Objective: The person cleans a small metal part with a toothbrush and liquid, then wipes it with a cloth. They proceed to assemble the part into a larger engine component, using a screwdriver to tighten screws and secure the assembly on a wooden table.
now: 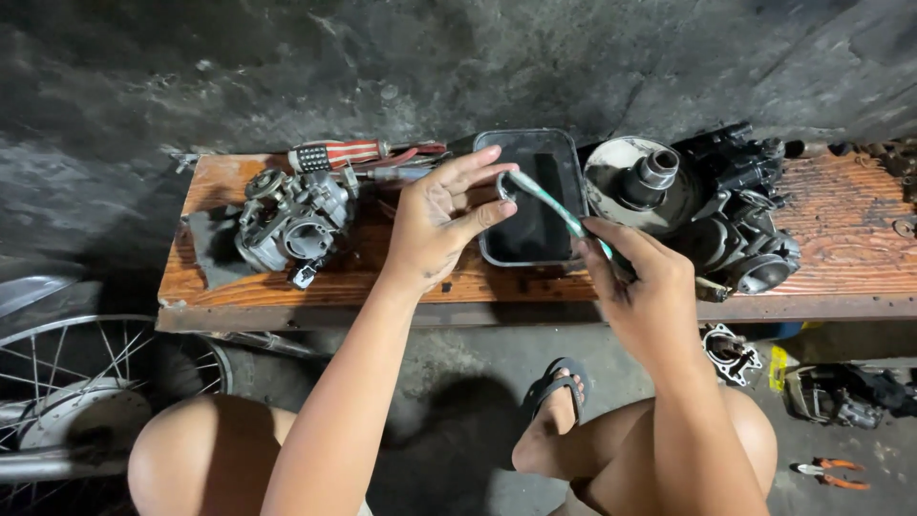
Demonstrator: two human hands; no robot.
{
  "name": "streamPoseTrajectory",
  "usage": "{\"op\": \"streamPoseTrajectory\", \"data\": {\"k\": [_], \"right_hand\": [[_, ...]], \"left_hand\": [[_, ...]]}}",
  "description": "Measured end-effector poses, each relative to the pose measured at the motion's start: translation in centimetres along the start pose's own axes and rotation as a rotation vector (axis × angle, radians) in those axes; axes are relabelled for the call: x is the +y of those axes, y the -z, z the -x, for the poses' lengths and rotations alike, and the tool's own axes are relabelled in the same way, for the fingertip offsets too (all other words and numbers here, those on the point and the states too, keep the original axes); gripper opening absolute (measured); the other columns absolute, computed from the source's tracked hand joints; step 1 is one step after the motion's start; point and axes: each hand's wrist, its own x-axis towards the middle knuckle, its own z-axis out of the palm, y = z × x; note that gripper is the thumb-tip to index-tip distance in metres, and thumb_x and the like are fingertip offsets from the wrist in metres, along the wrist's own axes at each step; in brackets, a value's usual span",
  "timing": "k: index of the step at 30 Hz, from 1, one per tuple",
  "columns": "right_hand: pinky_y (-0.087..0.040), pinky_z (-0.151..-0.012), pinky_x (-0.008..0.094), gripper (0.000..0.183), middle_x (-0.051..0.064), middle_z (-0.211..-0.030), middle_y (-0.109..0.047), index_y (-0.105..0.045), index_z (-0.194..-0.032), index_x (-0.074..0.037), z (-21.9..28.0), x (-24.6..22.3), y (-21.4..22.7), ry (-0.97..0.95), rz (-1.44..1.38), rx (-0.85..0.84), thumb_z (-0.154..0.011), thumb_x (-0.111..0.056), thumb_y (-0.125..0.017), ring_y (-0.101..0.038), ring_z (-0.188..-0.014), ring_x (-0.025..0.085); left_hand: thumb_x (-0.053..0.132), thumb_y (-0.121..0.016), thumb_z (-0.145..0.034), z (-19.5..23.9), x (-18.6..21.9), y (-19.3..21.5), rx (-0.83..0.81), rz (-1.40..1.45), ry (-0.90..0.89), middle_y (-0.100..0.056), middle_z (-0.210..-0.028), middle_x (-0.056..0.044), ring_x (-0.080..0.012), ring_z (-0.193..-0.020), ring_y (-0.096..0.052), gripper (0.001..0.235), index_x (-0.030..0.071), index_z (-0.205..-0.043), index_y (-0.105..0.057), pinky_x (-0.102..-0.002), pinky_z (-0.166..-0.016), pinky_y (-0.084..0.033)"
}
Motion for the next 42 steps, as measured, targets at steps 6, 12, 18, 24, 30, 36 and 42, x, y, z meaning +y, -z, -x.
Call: {"op": "streamPoseTrajectory", "data": {"k": [6,12,18,24,30,36,42], "right_hand": [[-0.059,-0.074,0.046,0.017,0.017,-0.100,-0.076,-0.077,-0.116,-0.004,0.5,0.6,-0.2,0.024,-0.045,0.051,-0.101,-0.008,-0.071,-0.073,-0.093,0.042],[-0.055,-0.059,0.041,0.014,0.016,-0.079,-0.069,-0.079,-0.110,-0.007,0.0,0.0,0.3,0.039,-0.026,0.058,-0.096,-0.008,-0.077,-0.071,-0.073,0.037],[-0.055,-0.061,0.045,0.010,0.017,-0.080,-0.073,-0.080,-0.103,-0.005,0.1,-0.3,0.4,0.019,-0.067,0.064,-0.095,-0.011,-0.080,-0.071,-0.079,0.045],[-0.049,-0.052,0.038,0.016,0.015,-0.074,-0.063,-0.081,-0.110,-0.007,0.2,0.0,-0.2,0.082,0.028,0.140,-0.094,-0.006,-0.081,-0.067,-0.064,0.035],[-0.047,-0.050,0.042,0.012,0.017,-0.072,-0.068,-0.082,-0.105,-0.010,0.1,-0.3,0.1,-0.041,-0.031,0.041,-0.094,-0.017,-0.080,-0.068,-0.070,0.045],[-0.050,-0.060,0.042,0.017,0.018,-0.085,-0.065,-0.081,-0.109,-0.007,-0.2,0.4,0.4,0.051,0.042,0.133,-0.093,-0.004,-0.083,-0.067,-0.076,0.043],[-0.051,-0.060,0.039,0.015,0.011,-0.083,-0.066,-0.082,-0.103,-0.013,-0.6,0.6,1.6,-0.017,0.056,0.057,-0.089,-0.009,-0.086,-0.068,-0.072,0.035]], "left_hand": [[-0.002,-0.087,-0.079,0.0,-0.7,0.3,0.017,-0.019,0.006,-0.074,-0.120,-0.020,-0.0173,-0.100,-0.075,0.059,0.002,-0.134,-0.065,-0.030,-0.086,-0.065],[0.000,-0.088,-0.079,0.1,-0.5,-0.1,0.018,-0.053,-0.005,-0.074,-0.122,-0.021,-0.0206,-0.104,-0.073,0.059,0.003,-0.133,-0.066,-0.030,-0.083,-0.065],[0.000,-0.088,-0.080,0.0,-0.6,-0.1,0.017,-0.054,-0.006,-0.074,-0.122,-0.021,-0.0209,-0.103,-0.075,0.056,0.002,-0.132,-0.066,-0.031,-0.083,-0.066],[0.000,-0.087,-0.081,0.3,-0.4,0.1,0.013,-0.053,-0.018,-0.074,-0.123,-0.018,-0.0173,-0.105,-0.073,0.055,0.004,-0.132,-0.067,-0.027,-0.080,-0.065],[0.000,-0.086,-0.082,0.4,-0.4,-0.1,0.014,-0.037,-0.018,-0.074,-0.123,-0.019,-0.0154,-0.104,-0.073,0.053,0.003,-0.131,-0.067,-0.025,-0.080,-0.064],[-0.003,-0.086,-0.081,0.5,-0.1,-0.1,0.009,0.008,-0.006,-0.072,-0.126,-0.019,-0.0172,-0.106,-0.074,0.055,0.002,-0.132,-0.066,-0.027,-0.086,-0.064],[-0.005,-0.087,-0.078,0.8,-0.1,-0.2,0.030,0.026,0.029,-0.074,-0.121,-0.019,-0.0155,-0.101,-0.073,0.048,-0.003,-0.123,-0.070,-0.027,-0.083,-0.064]]}}
